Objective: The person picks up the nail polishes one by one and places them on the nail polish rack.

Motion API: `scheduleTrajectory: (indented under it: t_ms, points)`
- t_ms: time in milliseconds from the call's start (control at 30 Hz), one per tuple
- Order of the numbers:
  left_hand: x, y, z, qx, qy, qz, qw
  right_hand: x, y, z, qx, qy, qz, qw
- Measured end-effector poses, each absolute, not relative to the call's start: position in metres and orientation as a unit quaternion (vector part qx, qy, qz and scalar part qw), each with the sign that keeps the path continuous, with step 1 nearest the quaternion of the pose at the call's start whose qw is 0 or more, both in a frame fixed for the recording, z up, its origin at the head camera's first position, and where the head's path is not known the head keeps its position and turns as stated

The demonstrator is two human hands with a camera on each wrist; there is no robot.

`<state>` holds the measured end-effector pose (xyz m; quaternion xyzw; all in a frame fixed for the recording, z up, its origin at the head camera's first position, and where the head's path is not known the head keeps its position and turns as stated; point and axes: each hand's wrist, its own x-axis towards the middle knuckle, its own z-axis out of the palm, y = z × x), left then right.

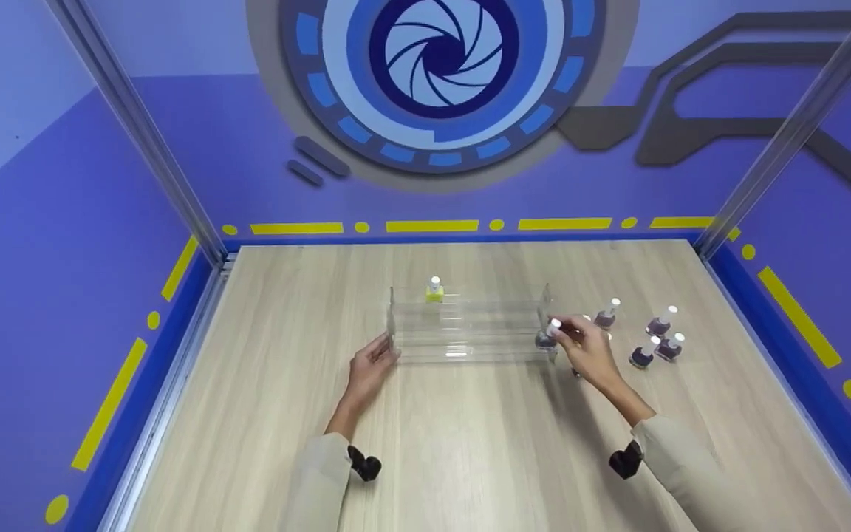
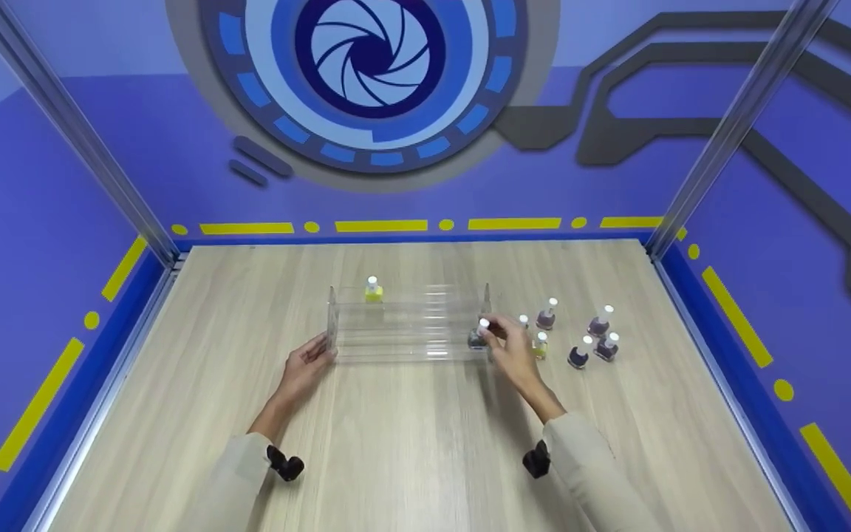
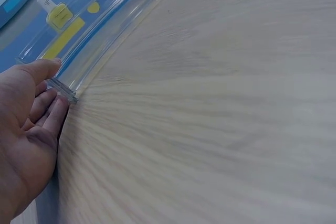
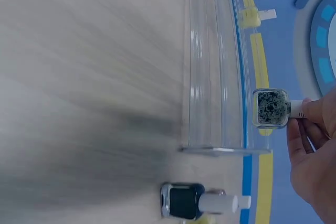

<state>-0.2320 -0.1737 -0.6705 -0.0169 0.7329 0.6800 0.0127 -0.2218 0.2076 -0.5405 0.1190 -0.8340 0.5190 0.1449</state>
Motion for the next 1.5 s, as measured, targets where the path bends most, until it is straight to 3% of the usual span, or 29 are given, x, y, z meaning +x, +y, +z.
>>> scheduleTrajectory:
  t_ms: [267, 1033, 1500]
  points:
    - [-0.228, -0.172, -0.671, -0.014, 0.733, 0.68, 0.008, -0.226, 0.189, -0.546, 0.143, -0.823, 0.538, 0.114]
    - [-0.234, -0.168, -0.671, -0.033, 0.732, 0.681, 0.012, -0.244, 0.112, -0.553, 0.207, -0.784, 0.578, 0.097]
    - [-0.231, -0.174, -0.664, -0.012, 0.722, 0.692, 0.015, -0.252, 0.076, -0.552, 0.19, -0.766, 0.612, 0.055]
